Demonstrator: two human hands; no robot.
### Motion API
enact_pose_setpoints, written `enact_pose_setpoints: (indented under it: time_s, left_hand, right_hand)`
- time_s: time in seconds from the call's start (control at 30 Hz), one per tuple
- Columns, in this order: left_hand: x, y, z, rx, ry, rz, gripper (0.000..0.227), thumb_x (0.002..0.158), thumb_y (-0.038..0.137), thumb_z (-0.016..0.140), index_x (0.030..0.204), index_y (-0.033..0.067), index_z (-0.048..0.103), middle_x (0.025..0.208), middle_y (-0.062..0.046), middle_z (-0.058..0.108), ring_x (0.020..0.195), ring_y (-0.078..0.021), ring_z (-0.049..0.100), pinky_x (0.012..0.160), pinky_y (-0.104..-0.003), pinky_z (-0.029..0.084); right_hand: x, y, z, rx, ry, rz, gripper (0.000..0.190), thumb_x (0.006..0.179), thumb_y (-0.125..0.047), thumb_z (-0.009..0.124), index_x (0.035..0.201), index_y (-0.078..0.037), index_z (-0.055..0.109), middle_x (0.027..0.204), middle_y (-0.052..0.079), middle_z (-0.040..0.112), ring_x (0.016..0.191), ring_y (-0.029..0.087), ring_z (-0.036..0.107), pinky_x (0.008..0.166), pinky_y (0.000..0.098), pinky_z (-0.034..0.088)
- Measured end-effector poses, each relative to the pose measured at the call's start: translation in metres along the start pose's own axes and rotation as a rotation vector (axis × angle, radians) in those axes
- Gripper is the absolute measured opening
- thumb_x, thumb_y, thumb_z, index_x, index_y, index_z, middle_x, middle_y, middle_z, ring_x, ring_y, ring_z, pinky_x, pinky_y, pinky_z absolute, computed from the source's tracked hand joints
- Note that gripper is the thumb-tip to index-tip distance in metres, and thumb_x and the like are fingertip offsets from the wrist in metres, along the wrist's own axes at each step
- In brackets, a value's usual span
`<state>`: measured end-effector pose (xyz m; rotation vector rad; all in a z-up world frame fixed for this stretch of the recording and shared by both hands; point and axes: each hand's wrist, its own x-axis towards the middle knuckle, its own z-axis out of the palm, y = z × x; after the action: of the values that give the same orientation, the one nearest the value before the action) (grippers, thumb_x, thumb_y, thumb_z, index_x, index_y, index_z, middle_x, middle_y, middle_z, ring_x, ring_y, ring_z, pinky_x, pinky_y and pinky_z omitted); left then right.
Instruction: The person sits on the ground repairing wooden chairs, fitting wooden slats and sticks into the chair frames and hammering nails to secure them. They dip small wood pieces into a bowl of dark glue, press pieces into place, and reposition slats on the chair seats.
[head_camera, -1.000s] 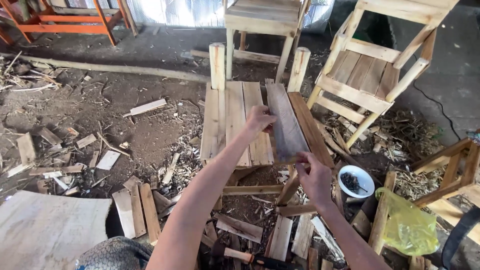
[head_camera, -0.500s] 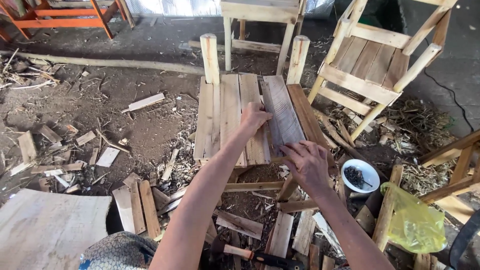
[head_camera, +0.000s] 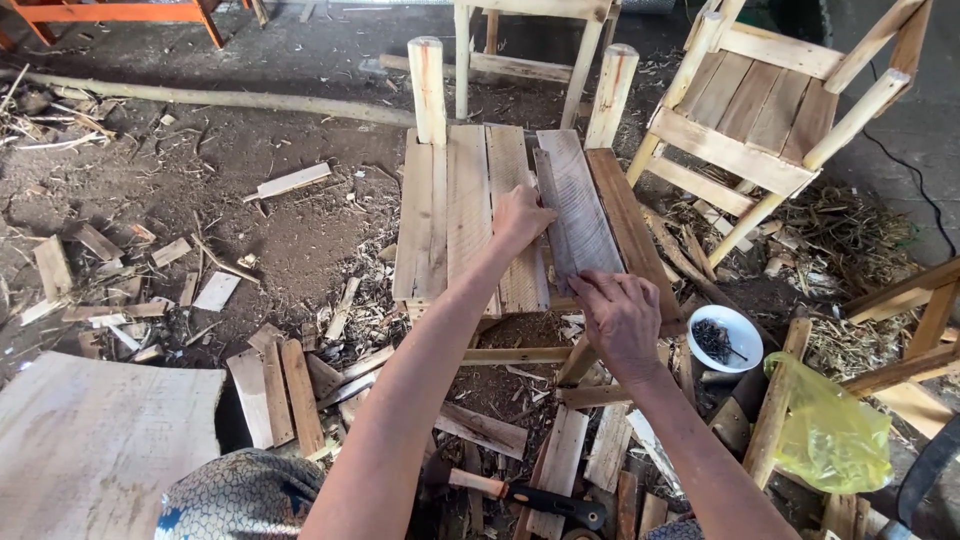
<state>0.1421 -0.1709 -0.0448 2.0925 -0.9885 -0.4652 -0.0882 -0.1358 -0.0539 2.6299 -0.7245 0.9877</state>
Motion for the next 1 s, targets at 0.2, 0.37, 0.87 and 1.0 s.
enact_pose_setpoints:
  time_s: [0.2, 0.37, 0.87, 1.0]
  left_hand:
    - [-0.023, 0.008, -0.018, -0.047, -0.045, 0.056, 0.066, 0.069, 0.027, 0.066, 0.131, 0.0116, 0.049, 0.117, -0.014, 0.063, 0.116, -0.0355, 0.055, 0.097, -0.051, 0.045]
    - [-0.05, 0.021, -0.029, -0.158, 0.0, 0.059, 0.067, 0.07, 0.026, 0.067, 0.133, 0.0122, 0.047, 0.106, -0.013, 0.068, 0.113, -0.0342, 0.057, 0.097, -0.05, 0.046]
    - [-0.04, 0.015, -0.022, -0.054, 0.068, 0.016, 0.049, 0.072, 0.015, 0.064, 0.12, 0.0114, 0.059, 0.107, -0.016, 0.064, 0.108, -0.0361, 0.06, 0.09, -0.047, 0.05]
    - [-0.041, 0.018, -0.022, -0.017, 0.068, 0.015, 0.044, 0.073, 0.016, 0.065, 0.116, 0.0083, 0.06, 0.105, -0.017, 0.063, 0.107, -0.0366, 0.06, 0.088, -0.048, 0.051]
  right_hand:
    - [-0.002, -0.001, 0.008, 0.012, 0.043, 0.003, 0.018, 0.088, -0.034, 0.055, 0.104, -0.033, 0.063, 0.106, -0.013, 0.061, 0.101, 0.011, 0.055, 0.09, 0.0286, 0.038]
    - [-0.005, 0.004, 0.017, 0.046, 0.03, -0.015, 0.019, 0.087, -0.032, 0.056, 0.105, -0.034, 0.062, 0.109, -0.014, 0.06, 0.102, 0.01, 0.053, 0.089, 0.0279, 0.037]
    - [-0.001, -0.006, 0.004, 0.04, 0.06, -0.062, 0.019, 0.086, -0.027, 0.057, 0.104, -0.031, 0.064, 0.106, -0.012, 0.061, 0.102, 0.011, 0.055, 0.086, 0.0268, 0.039]
    - [0.002, -0.011, 0.0, -0.006, 0.076, -0.061, 0.028, 0.078, -0.036, 0.065, 0.106, -0.031, 0.063, 0.106, -0.012, 0.061, 0.103, 0.01, 0.054, 0.088, 0.0275, 0.039]
